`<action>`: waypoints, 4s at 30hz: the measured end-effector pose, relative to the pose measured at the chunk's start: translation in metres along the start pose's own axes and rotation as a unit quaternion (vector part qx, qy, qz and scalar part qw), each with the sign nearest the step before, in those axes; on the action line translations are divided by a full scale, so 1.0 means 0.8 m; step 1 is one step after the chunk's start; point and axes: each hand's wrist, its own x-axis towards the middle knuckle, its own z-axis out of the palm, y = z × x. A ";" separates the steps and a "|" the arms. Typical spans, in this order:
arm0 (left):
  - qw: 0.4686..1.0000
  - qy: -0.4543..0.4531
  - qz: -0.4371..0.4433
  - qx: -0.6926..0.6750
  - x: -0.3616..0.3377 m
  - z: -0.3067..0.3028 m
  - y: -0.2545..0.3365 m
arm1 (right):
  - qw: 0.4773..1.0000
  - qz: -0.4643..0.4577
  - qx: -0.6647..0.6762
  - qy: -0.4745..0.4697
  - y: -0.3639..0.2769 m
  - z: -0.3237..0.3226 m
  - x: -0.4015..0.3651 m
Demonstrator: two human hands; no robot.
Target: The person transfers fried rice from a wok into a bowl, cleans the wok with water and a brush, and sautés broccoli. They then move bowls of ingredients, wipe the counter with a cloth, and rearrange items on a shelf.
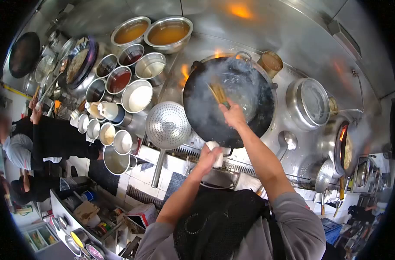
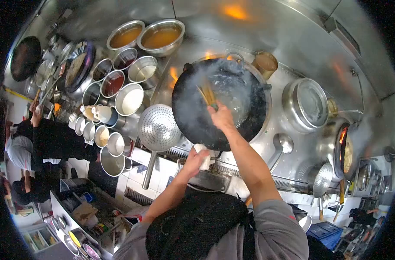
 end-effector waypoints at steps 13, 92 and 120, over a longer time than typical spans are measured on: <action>0.997 0.010 0.073 -0.012 -0.016 0.004 -0.012 | 0.862 -0.045 -0.363 -0.351 0.004 -0.242 -0.091; 0.997 0.039 0.038 -0.059 -0.012 0.009 0.007 | 0.984 -0.026 -0.075 -0.162 0.030 -0.035 -0.053; 0.999 0.024 0.018 -0.033 -0.004 0.003 -0.017 | 0.967 -0.067 -0.180 -0.165 0.038 -0.115 -0.046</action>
